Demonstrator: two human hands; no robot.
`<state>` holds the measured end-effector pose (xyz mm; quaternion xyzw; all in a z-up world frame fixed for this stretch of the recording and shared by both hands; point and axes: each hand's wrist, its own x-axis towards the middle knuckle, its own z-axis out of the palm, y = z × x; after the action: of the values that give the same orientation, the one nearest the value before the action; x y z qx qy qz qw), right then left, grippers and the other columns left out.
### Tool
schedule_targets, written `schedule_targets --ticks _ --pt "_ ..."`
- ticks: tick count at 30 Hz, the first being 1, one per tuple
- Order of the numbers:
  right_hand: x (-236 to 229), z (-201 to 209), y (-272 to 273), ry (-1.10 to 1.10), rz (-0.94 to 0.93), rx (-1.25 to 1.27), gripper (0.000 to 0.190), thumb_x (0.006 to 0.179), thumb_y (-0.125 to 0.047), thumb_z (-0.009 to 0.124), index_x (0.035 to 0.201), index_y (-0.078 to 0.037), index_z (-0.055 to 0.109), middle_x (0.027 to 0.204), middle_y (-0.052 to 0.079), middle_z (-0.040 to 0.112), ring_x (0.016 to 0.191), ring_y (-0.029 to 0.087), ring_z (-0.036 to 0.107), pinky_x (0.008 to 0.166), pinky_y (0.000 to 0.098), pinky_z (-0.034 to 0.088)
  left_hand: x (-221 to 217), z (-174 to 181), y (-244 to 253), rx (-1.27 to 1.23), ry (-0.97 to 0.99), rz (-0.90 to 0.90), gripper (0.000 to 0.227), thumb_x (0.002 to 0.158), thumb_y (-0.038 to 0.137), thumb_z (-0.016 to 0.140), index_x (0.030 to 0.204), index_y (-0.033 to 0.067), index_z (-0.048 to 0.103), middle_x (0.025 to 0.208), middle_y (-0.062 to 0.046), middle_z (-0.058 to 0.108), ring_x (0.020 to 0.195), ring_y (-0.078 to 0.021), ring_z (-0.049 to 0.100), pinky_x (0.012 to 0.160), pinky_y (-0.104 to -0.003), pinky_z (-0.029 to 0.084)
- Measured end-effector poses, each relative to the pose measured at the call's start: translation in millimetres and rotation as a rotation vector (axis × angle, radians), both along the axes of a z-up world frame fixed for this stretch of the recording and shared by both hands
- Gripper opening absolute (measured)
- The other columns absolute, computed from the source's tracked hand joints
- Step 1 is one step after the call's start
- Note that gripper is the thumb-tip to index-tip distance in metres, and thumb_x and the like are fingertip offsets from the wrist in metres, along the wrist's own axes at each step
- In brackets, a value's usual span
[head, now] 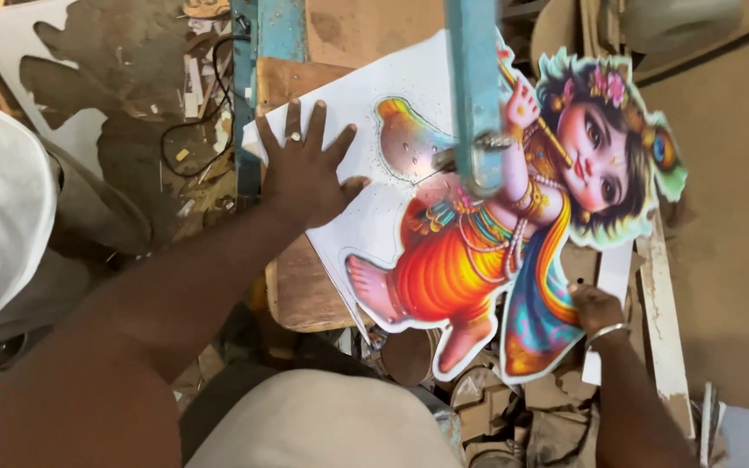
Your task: Cutting a decorative cardboard or foam sign using a power saw.
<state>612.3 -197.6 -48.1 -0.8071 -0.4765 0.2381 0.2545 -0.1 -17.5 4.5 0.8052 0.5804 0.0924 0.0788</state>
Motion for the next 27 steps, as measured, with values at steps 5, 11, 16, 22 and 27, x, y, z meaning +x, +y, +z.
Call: schedule_targets --ticks 5,11,16,22,27 --pt "43 8 79 -0.304 0.100 -0.072 0.040 0.101 -0.034 0.074 0.111 0.005 0.077 0.092 0.014 0.076 0.085 0.019 0.067 0.080 0.0372 0.053 9 -13 -26 -0.003 -0.019 0.067 0.084 0.095 0.073 0.035 0.161 0.0215 0.028 0.168 -0.021 0.016 0.153 -0.0465 0.008 0.111 -0.079 0.001" --pt "77 16 176 -0.283 0.228 -0.055 0.044 0.101 -0.041 0.074 0.114 0.001 0.076 0.095 0.017 0.077 0.084 0.023 0.066 0.080 0.0398 0.054 11 -7 -51 0.015 0.005 0.006 0.088 0.094 0.073 0.045 0.153 0.0080 0.044 0.166 -0.021 0.024 0.155 -0.0416 0.016 0.114 -0.078 0.005" --pt "63 36 253 -0.448 0.336 -0.128 0.038 0.101 -0.037 0.072 0.114 -0.002 0.078 0.097 0.020 0.077 0.086 0.028 0.072 0.082 0.0424 0.054 24 3 -71 -0.099 -0.004 0.056 0.091 0.091 0.075 0.047 0.150 0.0057 0.044 0.169 -0.014 0.020 0.154 -0.0428 0.015 0.111 -0.077 0.008" --pt "45 55 303 -0.418 0.429 -0.100 0.039 0.100 -0.036 0.074 0.115 0.000 0.077 0.099 0.020 0.077 0.086 0.027 0.071 0.080 0.0433 0.054 44 8 -86 -0.197 0.058 0.148 0.083 0.091 0.074 0.036 0.160 0.0301 0.025 0.169 -0.008 0.011 0.153 -0.0412 0.007 0.110 -0.080 0.004" --pt "38 50 315 -0.427 0.406 -0.094 0.038 0.101 -0.036 0.075 0.114 0.000 0.076 0.095 0.021 0.075 0.084 0.031 0.070 0.079 0.0455 0.053 48 -2 -90 -0.139 0.023 0.194 0.082 0.091 0.075 0.036 0.159 0.0305 0.027 0.169 -0.008 0.013 0.153 -0.0416 0.007 0.108 -0.082 0.002"
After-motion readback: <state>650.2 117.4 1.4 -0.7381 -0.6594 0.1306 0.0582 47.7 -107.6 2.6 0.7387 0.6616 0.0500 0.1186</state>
